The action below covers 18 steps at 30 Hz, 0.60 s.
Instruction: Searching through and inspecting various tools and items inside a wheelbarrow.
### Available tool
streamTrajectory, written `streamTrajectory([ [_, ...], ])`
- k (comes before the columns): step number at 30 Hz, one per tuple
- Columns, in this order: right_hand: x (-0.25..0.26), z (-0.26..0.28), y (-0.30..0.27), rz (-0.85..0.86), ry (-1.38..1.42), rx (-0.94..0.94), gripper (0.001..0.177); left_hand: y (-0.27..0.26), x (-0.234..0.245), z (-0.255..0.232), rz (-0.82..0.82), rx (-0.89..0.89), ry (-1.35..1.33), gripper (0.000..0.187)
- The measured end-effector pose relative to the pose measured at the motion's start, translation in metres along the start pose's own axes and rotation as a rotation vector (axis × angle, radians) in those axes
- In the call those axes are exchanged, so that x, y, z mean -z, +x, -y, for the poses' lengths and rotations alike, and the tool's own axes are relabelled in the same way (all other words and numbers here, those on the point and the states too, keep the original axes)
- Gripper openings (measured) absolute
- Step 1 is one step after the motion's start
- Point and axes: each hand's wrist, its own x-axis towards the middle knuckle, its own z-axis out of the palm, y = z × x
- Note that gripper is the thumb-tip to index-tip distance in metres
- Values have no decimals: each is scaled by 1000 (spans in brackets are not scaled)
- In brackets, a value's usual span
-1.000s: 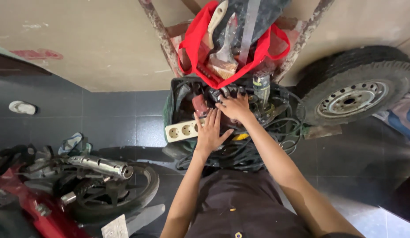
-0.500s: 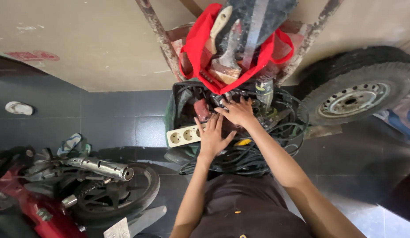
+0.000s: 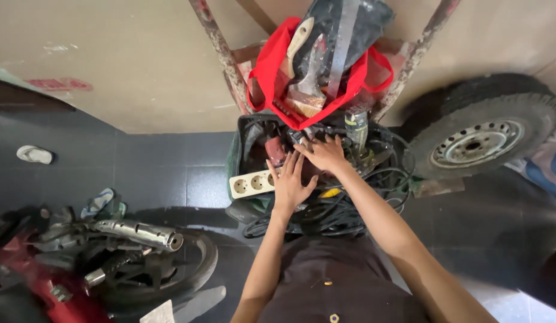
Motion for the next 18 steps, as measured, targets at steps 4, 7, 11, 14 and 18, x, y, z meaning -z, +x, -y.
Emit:
streamTrajectory([
  [4, -21, -4, -13, -143, 6, 64, 68, -7, -1, 12, 5, -41, -42, 84],
  [7, -38, -2, -40, -414, 2, 150, 60, -18, 16, 20, 23, -76, -113, 79],
  [11, -37, 4, -104, -674, 395, 137, 46, -42, 54, 4, -66, -66, -33, 65],
  [14, -31, 8, -141, -844, 313, 276, 38, -65, 63, -11, -37, -2, -88, 58],
  [18, -18, -5, -165, -857, 222, 342, 38, -88, 64, -24, -6, -44, -61, 57],
])
